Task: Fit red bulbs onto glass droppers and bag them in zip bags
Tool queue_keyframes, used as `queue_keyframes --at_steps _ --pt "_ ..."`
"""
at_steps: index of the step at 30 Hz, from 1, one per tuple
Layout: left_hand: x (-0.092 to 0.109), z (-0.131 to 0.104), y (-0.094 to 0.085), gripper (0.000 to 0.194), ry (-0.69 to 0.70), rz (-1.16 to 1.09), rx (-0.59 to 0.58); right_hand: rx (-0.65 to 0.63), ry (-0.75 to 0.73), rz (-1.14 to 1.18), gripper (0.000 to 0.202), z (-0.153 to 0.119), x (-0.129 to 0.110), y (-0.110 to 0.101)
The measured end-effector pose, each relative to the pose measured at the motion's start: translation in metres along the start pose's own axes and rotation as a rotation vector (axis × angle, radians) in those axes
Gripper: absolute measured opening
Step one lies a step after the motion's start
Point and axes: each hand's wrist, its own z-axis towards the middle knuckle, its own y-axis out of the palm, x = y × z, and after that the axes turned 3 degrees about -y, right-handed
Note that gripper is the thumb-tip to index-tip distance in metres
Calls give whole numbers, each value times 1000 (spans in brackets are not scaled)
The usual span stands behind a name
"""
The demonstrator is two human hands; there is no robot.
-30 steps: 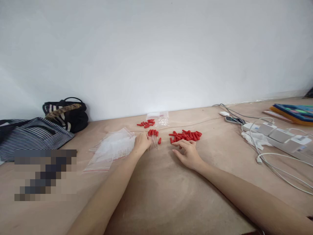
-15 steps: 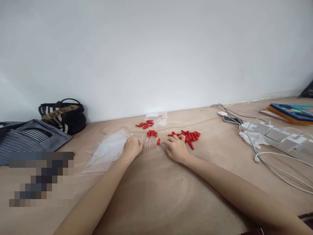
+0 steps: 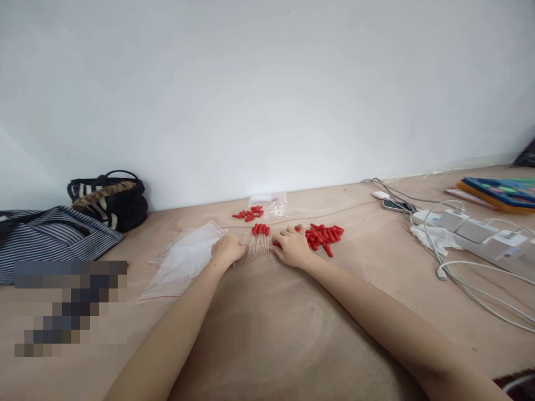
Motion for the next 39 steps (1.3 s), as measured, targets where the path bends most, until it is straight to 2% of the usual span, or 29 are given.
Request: queue_keyframes --at_steps 4,9,12,14,16,18,20,24,29,31,39 --pt "0 2 -10 22 -21 64 -3 13 88 24 20 2 -7 1" --pt "-5 -13 -23 21 73 84 64 39 112 25 21 -4 -13 2" --pt "-14 -32 -21 17 253 63 147 78 129 52 30 -13 -11 0" --pt "-22 -46 -15 18 473 25 194 110 135 82 35 -24 -6 -3" --pt "-29 -61 -8 18 627 -34 179 125 112 110 33 -39 1 -8" --pt "-33 -73 -1 18 690 -84 126 112 51 137 27 -55 10 -13" --pt "-34 -82 5 19 714 -116 97 87 -5 169 21 -70 18 -19" --pt "-34 -86 18 21 745 -187 139 37 -32 200 24 -85 26 -25" --pt "-33 -88 29 22 765 -269 193 14 0 249 16 -82 25 -25" --pt "-29 -89 30 20 759 -292 199 18 25 256 18 -81 24 -24" --pt "-3 -83 39 17 702 -326 133 69 41 300 19 -77 18 -17"
